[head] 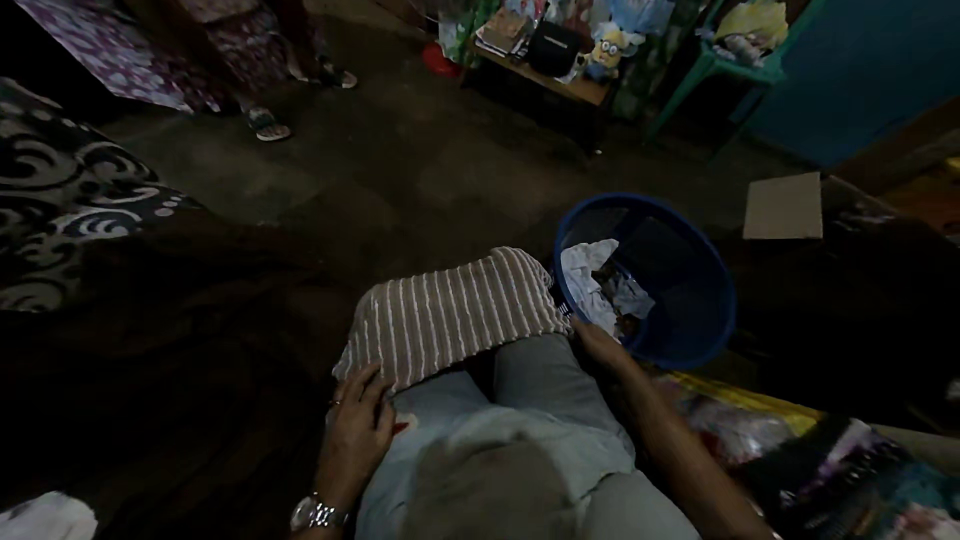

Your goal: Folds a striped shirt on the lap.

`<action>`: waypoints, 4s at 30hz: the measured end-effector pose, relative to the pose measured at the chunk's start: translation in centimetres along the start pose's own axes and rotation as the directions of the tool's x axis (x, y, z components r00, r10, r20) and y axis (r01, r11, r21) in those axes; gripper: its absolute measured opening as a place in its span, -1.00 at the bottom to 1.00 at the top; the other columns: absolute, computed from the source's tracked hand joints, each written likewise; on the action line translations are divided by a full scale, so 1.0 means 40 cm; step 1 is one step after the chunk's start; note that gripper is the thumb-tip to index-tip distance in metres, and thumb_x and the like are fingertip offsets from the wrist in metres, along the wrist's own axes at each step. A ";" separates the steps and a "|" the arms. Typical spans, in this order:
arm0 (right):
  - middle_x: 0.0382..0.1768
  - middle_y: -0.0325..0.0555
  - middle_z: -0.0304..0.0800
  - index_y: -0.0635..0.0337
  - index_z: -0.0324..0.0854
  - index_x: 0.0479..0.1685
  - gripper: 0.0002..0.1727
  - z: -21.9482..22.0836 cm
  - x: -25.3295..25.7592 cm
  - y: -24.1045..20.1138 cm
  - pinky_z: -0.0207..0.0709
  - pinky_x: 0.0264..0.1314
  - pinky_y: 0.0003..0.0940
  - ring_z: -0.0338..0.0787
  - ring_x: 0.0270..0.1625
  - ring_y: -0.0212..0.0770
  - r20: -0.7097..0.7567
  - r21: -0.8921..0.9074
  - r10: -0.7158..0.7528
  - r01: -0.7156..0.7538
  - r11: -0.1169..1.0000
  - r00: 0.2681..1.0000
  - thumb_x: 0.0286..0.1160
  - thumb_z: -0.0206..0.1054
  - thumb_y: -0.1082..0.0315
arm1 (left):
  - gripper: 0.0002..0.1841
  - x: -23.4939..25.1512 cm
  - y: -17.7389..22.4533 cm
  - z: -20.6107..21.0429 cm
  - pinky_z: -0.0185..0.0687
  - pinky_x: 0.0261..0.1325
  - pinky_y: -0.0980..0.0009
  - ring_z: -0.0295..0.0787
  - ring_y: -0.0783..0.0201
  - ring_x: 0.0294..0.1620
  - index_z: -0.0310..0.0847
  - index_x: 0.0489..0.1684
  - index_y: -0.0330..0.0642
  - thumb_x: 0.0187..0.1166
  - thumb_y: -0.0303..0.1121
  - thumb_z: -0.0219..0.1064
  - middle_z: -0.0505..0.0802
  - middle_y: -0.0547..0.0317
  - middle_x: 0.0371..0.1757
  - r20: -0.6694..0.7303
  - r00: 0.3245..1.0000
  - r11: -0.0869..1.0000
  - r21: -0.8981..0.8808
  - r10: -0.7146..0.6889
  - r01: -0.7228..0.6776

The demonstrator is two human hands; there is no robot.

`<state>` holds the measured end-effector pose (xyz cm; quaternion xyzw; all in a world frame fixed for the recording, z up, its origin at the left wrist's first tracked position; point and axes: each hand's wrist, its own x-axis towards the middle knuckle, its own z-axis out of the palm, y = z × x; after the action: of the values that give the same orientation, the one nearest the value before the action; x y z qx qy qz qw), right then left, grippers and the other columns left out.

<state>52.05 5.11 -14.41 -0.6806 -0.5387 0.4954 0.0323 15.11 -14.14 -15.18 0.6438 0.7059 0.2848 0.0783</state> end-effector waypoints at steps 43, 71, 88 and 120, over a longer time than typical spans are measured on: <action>-0.09 -0.24 0.79 0.24 0.59 0.35 -0.67 -0.408 0.013 -0.449 0.70 0.04 -0.49 0.77 -0.13 -0.47 -0.160 0.210 -0.690 0.707 0.675 0.706 0.66 0.19 0.50 | -0.83 0.552 -0.057 -0.434 0.59 -0.03 -0.37 0.76 -0.32 -0.01 0.78 -0.14 -0.36 0.40 -0.50 0.54 0.79 -0.27 -0.10 0.223 0.966 0.922 0.328 0.134 -0.204; -0.02 -0.11 0.89 0.31 0.78 0.07 -0.51 -0.213 -0.148 0.149 0.67 0.23 -0.28 0.81 0.02 -0.37 0.528 0.010 -0.459 0.535 0.845 0.715 0.66 0.21 0.02 | -0.47 -0.175 -0.159 -0.287 0.70 0.27 0.17 0.80 0.22 0.16 0.58 0.45 -0.21 0.53 -0.15 0.41 0.83 0.04 0.24 0.759 0.599 0.741 -0.243 -0.256 0.626; -0.14 -0.04 0.84 0.03 0.55 0.32 -0.20 -0.027 0.094 -0.139 0.77 -0.12 -0.13 0.86 -0.12 -0.15 0.253 0.654 -0.013 -0.161 0.739 0.967 0.75 -0.37 -0.38 | -0.31 0.425 -0.073 -0.052 0.61 0.21 0.04 0.69 0.10 0.15 0.56 0.38 -0.17 0.73 0.29 -0.02 0.76 -0.05 0.17 0.497 0.575 0.321 -0.506 -0.650 0.800; 0.00 -0.31 0.66 0.19 0.40 0.32 -0.71 -0.487 -0.054 -0.637 0.70 0.07 -0.47 0.73 -0.05 -0.49 -0.591 0.258 -0.689 0.907 0.332 0.420 0.69 0.17 0.45 | -0.72 0.723 0.110 -0.557 0.75 -0.06 0.46 0.78 0.48 -0.19 0.47 0.14 0.02 0.55 -0.33 0.38 0.78 0.41 -0.15 -0.197 0.890 0.605 -0.789 -0.410 0.104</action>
<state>48.15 23.64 11.57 -0.3546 -0.6226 0.3994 0.5719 3.70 6.75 12.82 0.3764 0.6082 0.6519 0.2518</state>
